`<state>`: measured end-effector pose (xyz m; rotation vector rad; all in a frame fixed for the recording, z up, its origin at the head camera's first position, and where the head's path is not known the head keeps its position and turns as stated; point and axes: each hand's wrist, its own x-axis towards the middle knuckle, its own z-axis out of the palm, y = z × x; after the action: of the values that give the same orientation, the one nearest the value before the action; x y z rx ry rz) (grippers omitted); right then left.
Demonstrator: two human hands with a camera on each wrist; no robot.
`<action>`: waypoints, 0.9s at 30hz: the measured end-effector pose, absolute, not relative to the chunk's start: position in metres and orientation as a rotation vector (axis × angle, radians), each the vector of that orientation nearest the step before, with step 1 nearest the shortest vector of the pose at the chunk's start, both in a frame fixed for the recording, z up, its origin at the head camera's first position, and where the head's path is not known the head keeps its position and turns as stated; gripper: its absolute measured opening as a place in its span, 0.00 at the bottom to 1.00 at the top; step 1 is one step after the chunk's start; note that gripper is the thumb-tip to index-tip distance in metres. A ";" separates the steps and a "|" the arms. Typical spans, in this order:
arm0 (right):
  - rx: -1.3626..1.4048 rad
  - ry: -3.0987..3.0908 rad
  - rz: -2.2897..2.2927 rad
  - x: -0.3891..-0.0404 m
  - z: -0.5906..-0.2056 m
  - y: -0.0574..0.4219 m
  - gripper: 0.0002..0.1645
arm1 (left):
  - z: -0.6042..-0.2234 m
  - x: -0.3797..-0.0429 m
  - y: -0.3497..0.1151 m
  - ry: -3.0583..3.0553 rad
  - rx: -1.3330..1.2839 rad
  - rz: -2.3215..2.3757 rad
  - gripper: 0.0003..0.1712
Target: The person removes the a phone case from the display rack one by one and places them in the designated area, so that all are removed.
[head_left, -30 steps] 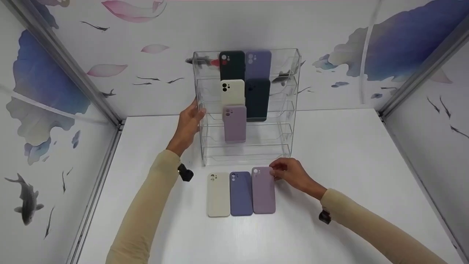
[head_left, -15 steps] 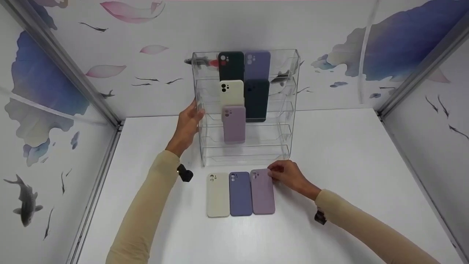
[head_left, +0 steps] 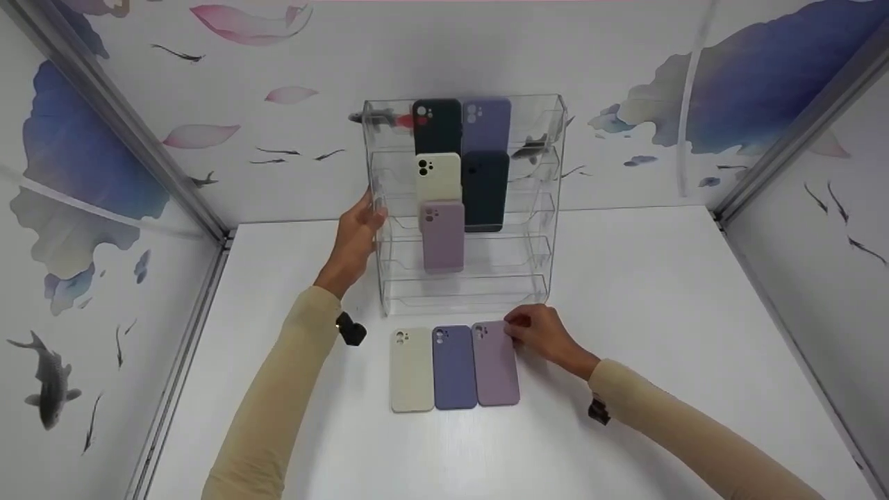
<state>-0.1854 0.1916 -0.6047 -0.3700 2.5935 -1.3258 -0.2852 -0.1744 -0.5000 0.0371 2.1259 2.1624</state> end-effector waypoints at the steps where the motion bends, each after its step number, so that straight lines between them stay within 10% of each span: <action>1: -0.376 2.608 -1.312 -0.186 -0.605 0.191 0.08 | -0.500 -0.285 -0.175 2.123 0.040 2.166 0.39; 27: -0.675 2.734 -1.341 -0.186 -0.554 0.192 0.10 | -0.500 -0.284 -0.173 2.127 0.062 2.166 0.39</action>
<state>-0.1864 0.1916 -0.5535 -0.6745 2.7339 -1.3408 -0.2844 -0.1731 -0.5003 0.0623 2.1269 2.1662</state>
